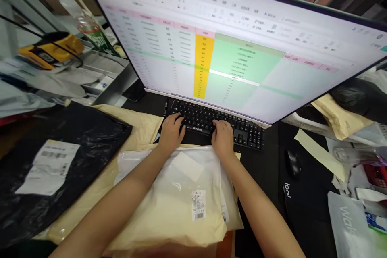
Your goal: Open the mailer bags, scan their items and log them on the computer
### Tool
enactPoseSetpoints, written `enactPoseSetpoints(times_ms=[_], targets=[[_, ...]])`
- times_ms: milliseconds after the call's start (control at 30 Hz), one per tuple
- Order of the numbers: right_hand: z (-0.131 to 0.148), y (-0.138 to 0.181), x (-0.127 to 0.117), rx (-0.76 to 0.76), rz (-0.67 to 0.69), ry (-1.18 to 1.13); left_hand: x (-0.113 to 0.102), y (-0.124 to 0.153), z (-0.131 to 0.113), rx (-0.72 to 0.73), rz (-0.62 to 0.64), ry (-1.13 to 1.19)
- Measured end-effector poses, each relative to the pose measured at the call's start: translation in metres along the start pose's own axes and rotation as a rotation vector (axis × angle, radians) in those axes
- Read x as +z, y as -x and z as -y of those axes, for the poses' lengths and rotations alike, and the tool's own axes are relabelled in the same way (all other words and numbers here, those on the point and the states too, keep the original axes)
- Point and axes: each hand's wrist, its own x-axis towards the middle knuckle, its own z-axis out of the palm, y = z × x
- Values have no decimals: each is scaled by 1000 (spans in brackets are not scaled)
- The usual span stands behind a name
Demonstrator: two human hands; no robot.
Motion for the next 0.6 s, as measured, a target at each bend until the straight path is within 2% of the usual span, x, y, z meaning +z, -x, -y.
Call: enactPoseSetpoints(times_ms=[167, 333, 600], targets=[[-2, 2, 5, 22, 24, 84, -2, 1, 3, -83, -35, 37], [17, 2, 17, 8, 5, 110, -3, 2, 3, -118, -55, 74], [24, 13, 41, 22, -38, 116, -3, 0, -2, -57, 63, 8]])
